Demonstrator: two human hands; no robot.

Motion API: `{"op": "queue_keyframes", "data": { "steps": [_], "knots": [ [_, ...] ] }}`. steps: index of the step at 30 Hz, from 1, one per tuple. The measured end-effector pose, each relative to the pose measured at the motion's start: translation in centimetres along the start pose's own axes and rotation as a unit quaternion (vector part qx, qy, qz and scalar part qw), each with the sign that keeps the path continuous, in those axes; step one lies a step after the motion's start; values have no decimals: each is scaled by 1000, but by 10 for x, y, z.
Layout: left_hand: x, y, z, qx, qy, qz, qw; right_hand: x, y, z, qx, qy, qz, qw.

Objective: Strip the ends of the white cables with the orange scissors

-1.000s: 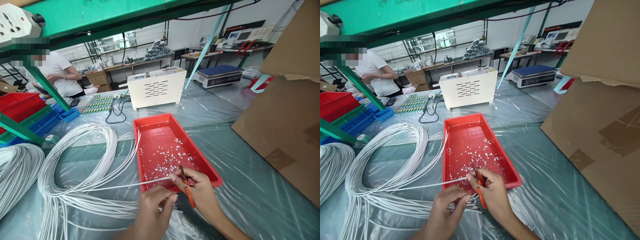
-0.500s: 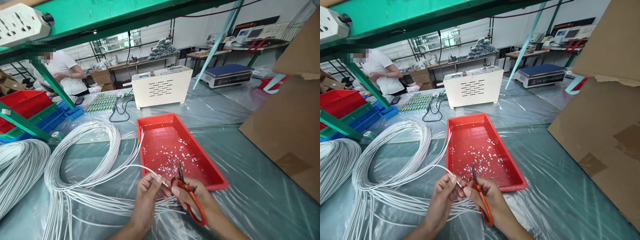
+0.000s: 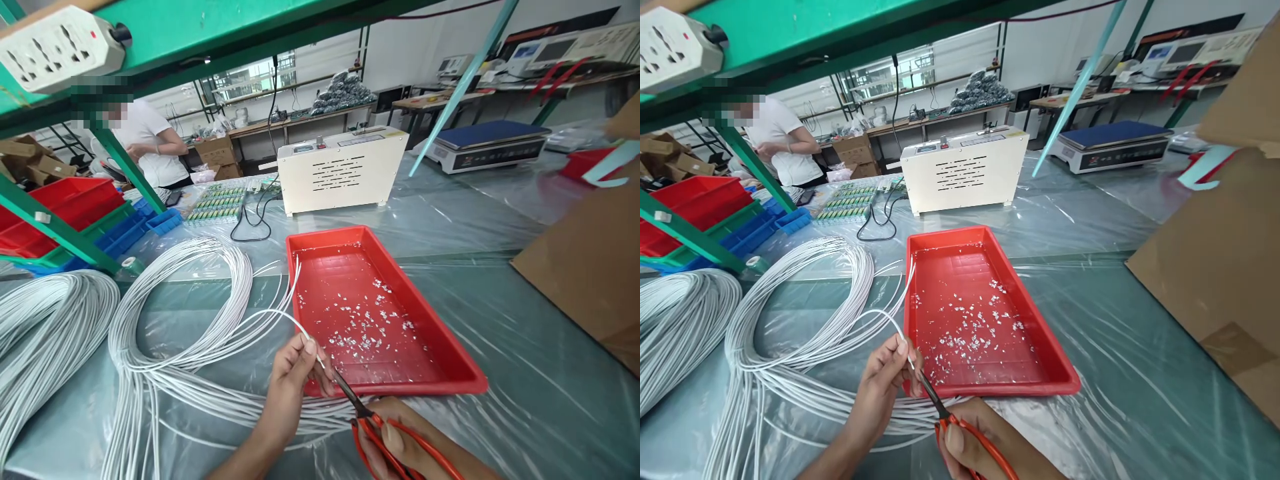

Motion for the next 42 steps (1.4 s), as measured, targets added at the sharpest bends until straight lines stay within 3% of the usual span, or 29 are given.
{"op": "queue_keyframes", "data": {
  "steps": [15,24,42],
  "knots": [
    [-7,0,-9,51,-61,-5,997,24,-7,-2,-35,-1,21,999],
    [-11,-1,-12,81,-46,-7,996,26,-6,1,-30,-12,34,999],
    [-10,-2,-11,87,-45,-3,995,16,-3,-3,-2,-26,28,999]
  ]
}}
Point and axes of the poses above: each hand's wrist, its own y-axis away from the middle knuckle, its own z-axis out of the palm, x = y × z, the point moved 3 cm from there along -y, towards the middle knuckle, and after that the axes turned 1 degree about -z, right-handed, at the moved point
